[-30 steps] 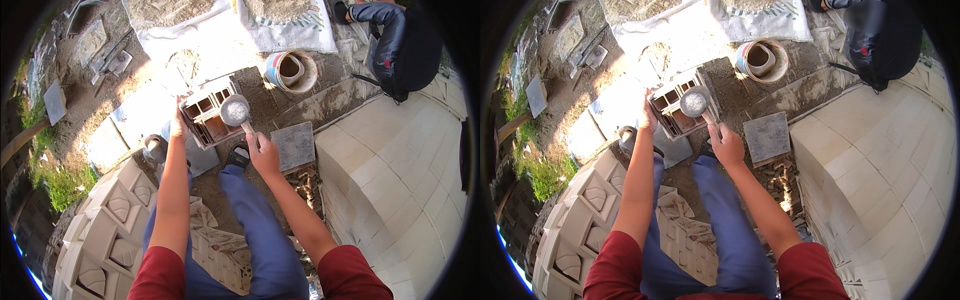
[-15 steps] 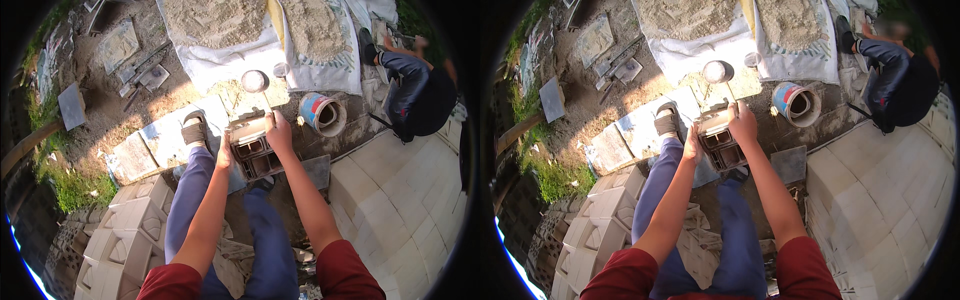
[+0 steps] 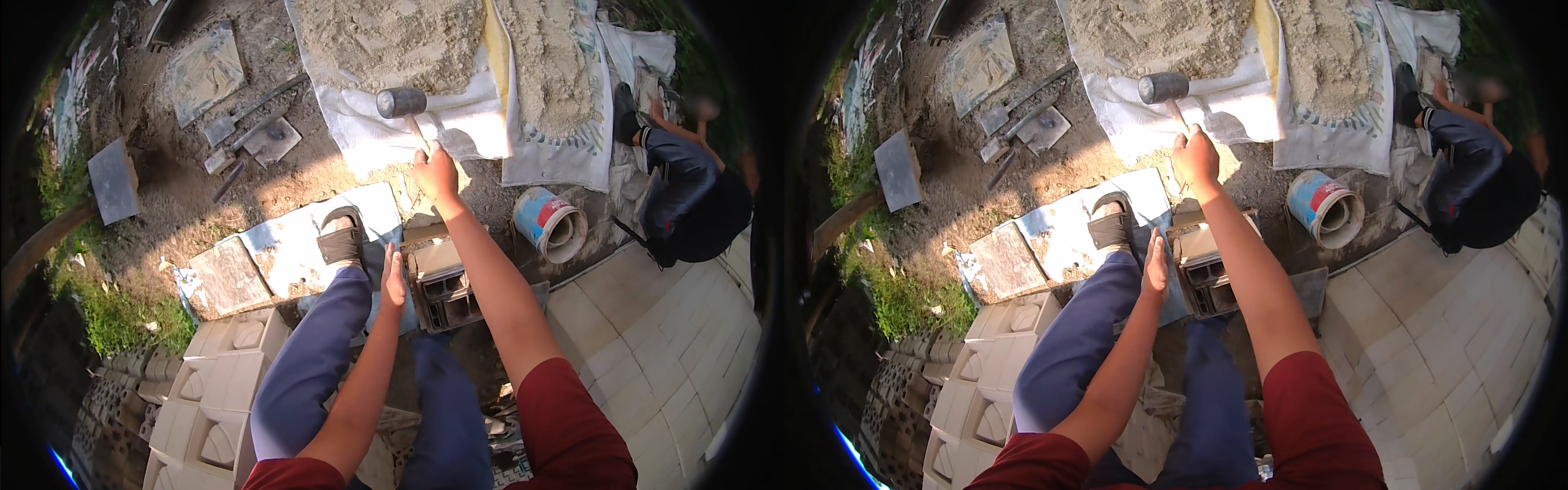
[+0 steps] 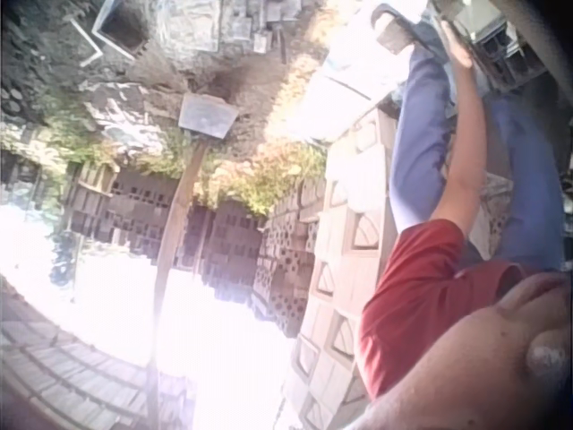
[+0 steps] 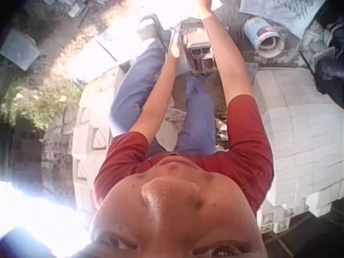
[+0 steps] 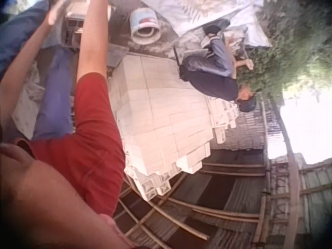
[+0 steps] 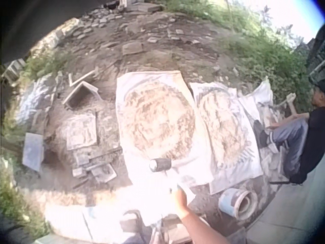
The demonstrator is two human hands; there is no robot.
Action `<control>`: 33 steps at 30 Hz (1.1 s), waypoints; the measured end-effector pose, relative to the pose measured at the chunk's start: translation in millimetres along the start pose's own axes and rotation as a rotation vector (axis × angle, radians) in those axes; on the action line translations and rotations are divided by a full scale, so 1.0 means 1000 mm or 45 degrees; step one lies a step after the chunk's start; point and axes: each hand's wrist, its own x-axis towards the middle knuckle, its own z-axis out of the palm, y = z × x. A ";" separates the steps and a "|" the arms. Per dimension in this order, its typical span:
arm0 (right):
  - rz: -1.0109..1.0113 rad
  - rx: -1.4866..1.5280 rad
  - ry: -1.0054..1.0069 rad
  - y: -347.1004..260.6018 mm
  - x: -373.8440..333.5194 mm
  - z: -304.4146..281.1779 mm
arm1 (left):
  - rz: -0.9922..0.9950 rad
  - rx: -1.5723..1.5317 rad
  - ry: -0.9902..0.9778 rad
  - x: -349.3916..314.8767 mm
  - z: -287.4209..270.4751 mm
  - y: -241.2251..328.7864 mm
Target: The person cleans the interior of a decorative concrete block by hand, then uses a hammer to tap a chisel inside the block to remove excess material.
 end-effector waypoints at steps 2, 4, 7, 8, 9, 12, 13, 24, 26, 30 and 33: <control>-0.017 0.020 -0.031 -0.029 0.011 0.015 | 0.284 0.244 -0.039 0.014 -0.040 -0.017; -0.047 0.079 -0.066 -0.069 0.023 0.034 | 0.737 0.640 -0.039 0.030 -0.089 -0.017; -0.186 -0.134 0.080 -0.005 0.063 0.027 | 0.290 0.162 -0.101 0.037 -0.021 -0.005; -0.175 -0.149 0.086 0.003 0.071 0.025 | 0.143 0.042 -0.108 0.037 -0.012 0.002; -0.234 -0.137 0.057 0.004 0.076 0.024 | 0.213 0.076 -0.147 0.036 -0.011 0.007; -0.374 -0.002 0.117 0.005 0.056 0.016 | 0.314 0.078 -0.182 0.020 -0.004 0.012; -0.452 0.078 0.134 0.005 0.036 0.011 | 0.356 0.038 -0.170 0.013 -0.005 0.014; -0.637 -0.061 0.019 0.128 -0.247 -0.117 | 0.703 0.980 0.357 -0.082 0.054 0.021; -0.760 -0.132 0.063 0.147 -0.263 -0.117 | 0.707 0.887 0.471 -0.098 0.064 0.008; -0.607 -0.282 0.015 0.164 -0.293 -0.111 | 0.875 1.069 0.596 -0.124 0.062 -0.018; -0.400 -0.076 -0.067 0.175 -0.298 -0.102 | 0.839 1.150 0.475 -0.135 0.067 -0.036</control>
